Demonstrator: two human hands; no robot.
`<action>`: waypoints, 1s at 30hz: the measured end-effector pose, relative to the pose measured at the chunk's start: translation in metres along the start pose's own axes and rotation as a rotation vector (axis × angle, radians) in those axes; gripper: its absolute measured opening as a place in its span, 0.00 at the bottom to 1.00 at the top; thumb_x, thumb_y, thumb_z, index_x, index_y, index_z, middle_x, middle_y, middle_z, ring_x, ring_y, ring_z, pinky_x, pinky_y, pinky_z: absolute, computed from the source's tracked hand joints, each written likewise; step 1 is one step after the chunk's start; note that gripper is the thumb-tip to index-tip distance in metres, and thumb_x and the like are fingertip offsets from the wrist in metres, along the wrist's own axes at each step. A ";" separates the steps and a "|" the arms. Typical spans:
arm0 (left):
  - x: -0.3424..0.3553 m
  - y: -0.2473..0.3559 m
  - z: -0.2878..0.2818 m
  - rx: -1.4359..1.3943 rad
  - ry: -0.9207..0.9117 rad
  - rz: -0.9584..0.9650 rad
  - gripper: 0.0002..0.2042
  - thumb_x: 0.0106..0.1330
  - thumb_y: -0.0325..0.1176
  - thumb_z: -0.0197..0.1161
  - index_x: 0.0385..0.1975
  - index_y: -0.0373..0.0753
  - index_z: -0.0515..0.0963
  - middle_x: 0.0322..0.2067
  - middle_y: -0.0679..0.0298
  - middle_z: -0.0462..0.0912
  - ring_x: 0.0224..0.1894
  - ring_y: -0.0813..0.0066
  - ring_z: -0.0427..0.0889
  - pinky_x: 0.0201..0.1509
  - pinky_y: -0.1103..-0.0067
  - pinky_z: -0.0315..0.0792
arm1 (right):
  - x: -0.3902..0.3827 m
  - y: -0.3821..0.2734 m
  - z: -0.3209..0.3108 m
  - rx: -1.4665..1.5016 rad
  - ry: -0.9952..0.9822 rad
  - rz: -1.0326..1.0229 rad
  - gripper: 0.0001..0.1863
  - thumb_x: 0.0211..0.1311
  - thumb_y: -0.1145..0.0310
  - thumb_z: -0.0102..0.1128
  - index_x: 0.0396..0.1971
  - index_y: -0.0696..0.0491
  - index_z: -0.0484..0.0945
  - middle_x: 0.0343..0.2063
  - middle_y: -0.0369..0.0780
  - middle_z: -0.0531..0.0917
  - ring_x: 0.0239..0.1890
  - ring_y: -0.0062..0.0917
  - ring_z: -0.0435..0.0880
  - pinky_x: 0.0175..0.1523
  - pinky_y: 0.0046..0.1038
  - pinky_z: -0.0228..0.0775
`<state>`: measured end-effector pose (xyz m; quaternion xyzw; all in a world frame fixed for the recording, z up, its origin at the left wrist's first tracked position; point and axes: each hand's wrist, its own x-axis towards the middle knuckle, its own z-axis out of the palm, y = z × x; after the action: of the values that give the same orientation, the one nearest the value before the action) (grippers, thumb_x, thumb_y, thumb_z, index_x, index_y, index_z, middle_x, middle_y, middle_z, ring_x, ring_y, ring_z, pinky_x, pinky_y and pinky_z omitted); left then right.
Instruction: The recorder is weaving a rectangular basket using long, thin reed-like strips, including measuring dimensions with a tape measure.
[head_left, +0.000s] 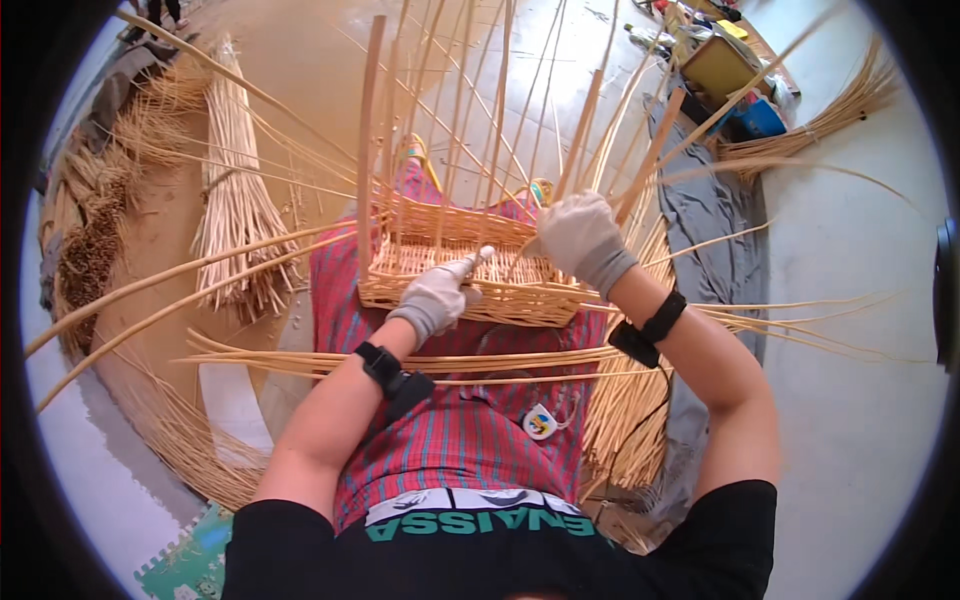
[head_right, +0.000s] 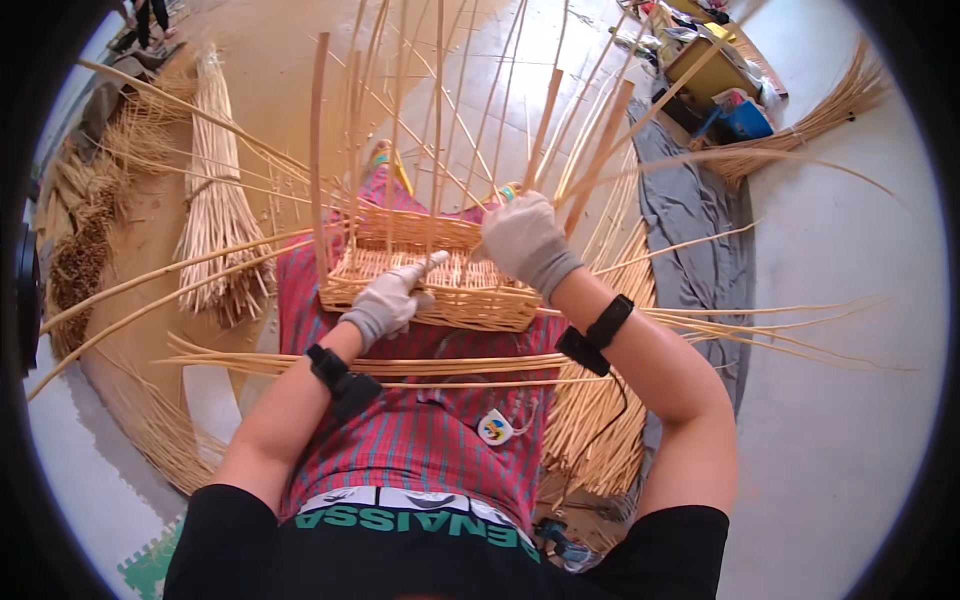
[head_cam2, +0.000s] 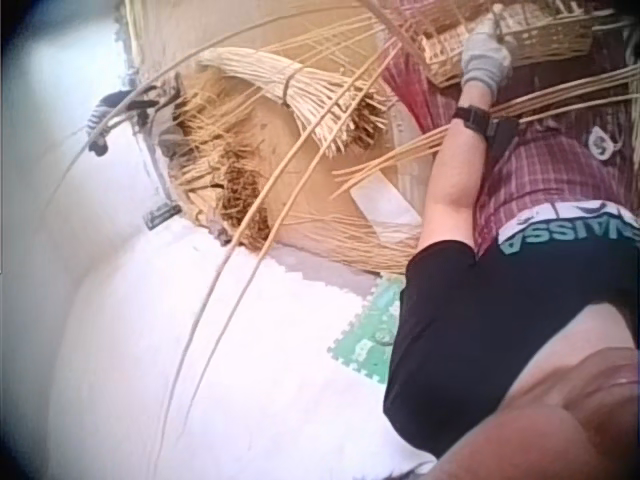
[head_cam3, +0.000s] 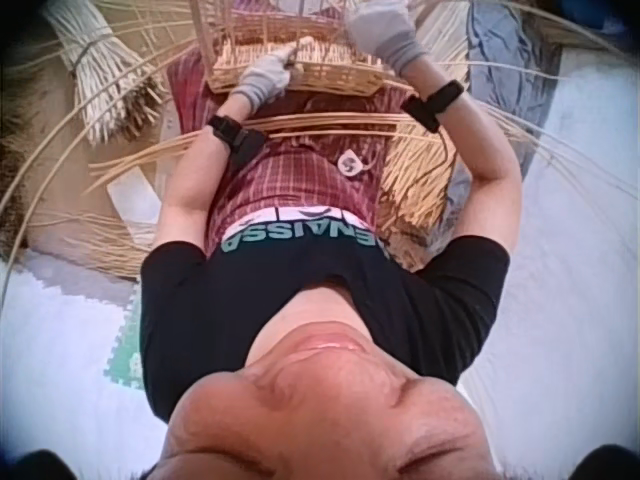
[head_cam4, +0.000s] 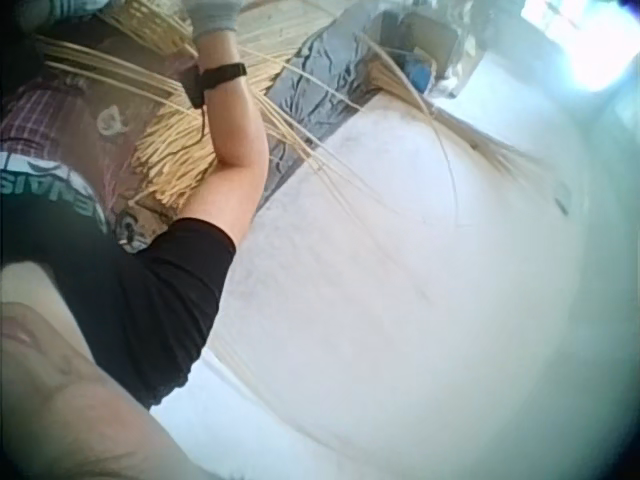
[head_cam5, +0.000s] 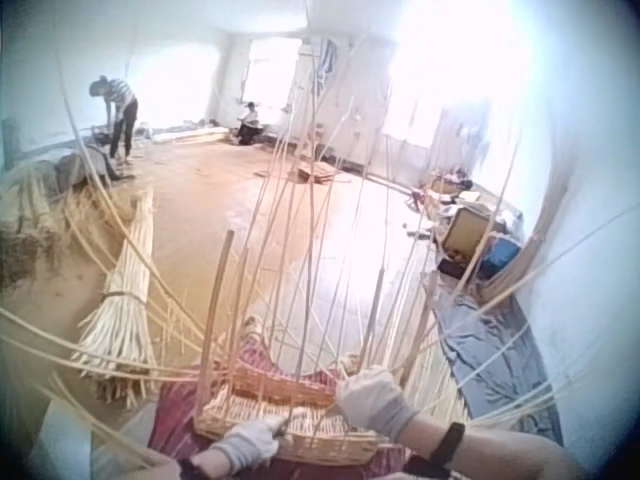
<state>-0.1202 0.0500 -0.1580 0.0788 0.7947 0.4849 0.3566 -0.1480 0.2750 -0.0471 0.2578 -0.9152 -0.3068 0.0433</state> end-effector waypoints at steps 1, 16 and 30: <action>-0.001 0.001 0.001 0.004 0.012 0.020 0.31 0.75 0.29 0.58 0.75 0.64 0.63 0.23 0.62 0.79 0.17 0.75 0.78 0.17 0.75 0.75 | -0.001 0.009 -0.002 -0.012 0.102 0.046 0.27 0.59 0.37 0.62 0.24 0.48 0.82 0.25 0.38 0.86 0.32 0.30 0.86 0.38 0.37 0.73; -0.003 0.005 -0.001 0.012 -0.005 -0.001 0.21 0.74 0.36 0.65 0.62 0.37 0.72 0.24 0.56 0.84 0.20 0.68 0.84 0.23 0.72 0.77 | -0.074 -0.093 0.009 1.651 0.231 0.439 0.07 0.69 0.61 0.67 0.41 0.46 0.82 0.31 0.35 0.84 0.32 0.32 0.83 0.41 0.36 0.77; 0.018 -0.019 0.034 -0.143 0.197 0.095 0.19 0.76 0.50 0.61 0.43 0.37 0.82 0.27 0.60 0.88 0.26 0.72 0.89 0.32 0.75 0.81 | -0.013 -0.036 0.029 1.441 0.451 0.545 0.18 0.70 0.74 0.60 0.58 0.55 0.74 0.46 0.47 0.87 0.51 0.43 0.86 0.58 0.34 0.77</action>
<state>-0.1071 0.0727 -0.1923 0.0426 0.7845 0.5621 0.2585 -0.1274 0.2733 -0.0904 0.0457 -0.8881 0.4403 0.1236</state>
